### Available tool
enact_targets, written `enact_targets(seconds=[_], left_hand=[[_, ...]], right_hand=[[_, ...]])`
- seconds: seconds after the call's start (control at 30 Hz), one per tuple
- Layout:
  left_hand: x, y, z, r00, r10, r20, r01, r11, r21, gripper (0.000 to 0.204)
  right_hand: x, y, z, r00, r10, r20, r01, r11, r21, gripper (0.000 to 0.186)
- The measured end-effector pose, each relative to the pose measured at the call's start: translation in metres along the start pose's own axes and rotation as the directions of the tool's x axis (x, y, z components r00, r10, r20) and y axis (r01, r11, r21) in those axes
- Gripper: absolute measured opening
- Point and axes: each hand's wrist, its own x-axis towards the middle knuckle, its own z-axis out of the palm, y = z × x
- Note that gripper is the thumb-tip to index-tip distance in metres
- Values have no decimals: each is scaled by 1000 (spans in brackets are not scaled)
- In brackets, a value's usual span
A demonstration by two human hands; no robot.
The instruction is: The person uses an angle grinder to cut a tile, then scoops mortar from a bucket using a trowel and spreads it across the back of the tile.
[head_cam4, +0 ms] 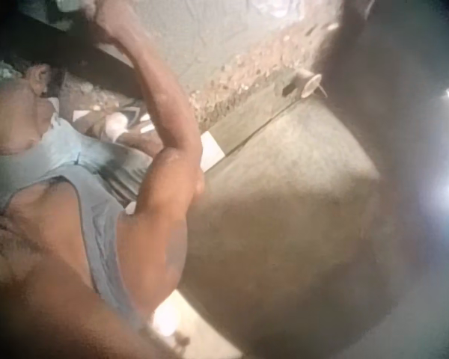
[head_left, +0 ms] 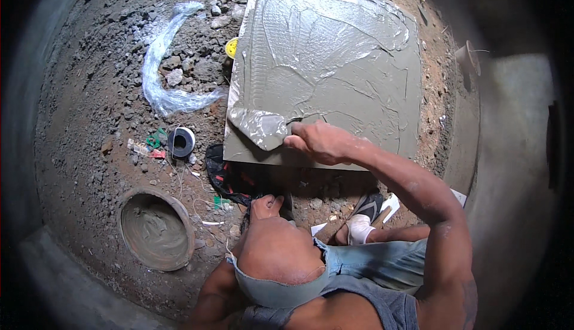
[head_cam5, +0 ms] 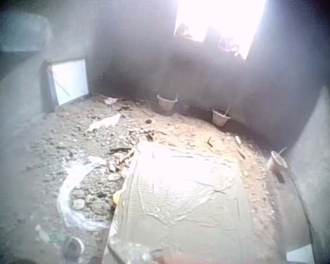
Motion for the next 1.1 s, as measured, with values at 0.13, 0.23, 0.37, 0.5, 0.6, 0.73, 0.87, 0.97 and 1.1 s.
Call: enact_targets(seconds=[0.13,0.23,0.37,0.5,0.6,0.73,0.87,0.97,1.1], left_hand=[[-1,3,0,998,54,17,-53,997,-60,42],[-3,5,0,1000,-2,28,3,998,-61,41],[-7,10,3,999,37,-22,-40,991,-125,40],[-5,16,6,998,-28,-53,22,992,-122,43],[-4,18,5,1000,2,-23,-4,995,-95,45],[-3,19,4,999,-34,33,36,996,-80,46],[0,19,5,999,-34,29,36,997,-71,46],[4,16,5,996,-61,60,67,993,-97,46],[8,12,5,995,-27,97,34,996,-77,46]], right_hand=[[27,14,-46,993,35,-115,-74,930,-359,49],[57,47,-106,942,28,-333,-156,919,-362,51],[59,68,-129,891,169,-421,-197,980,-25,51],[18,62,-72,963,265,-47,-256,956,142,48],[-50,75,-19,986,40,-165,-68,983,-172,41],[-133,117,7,873,373,-316,-360,927,102,43],[-191,127,55,542,782,-308,-615,618,489,47],[-185,128,68,488,812,-320,-486,557,674,49],[-126,103,59,525,763,-377,-286,576,766,42]])
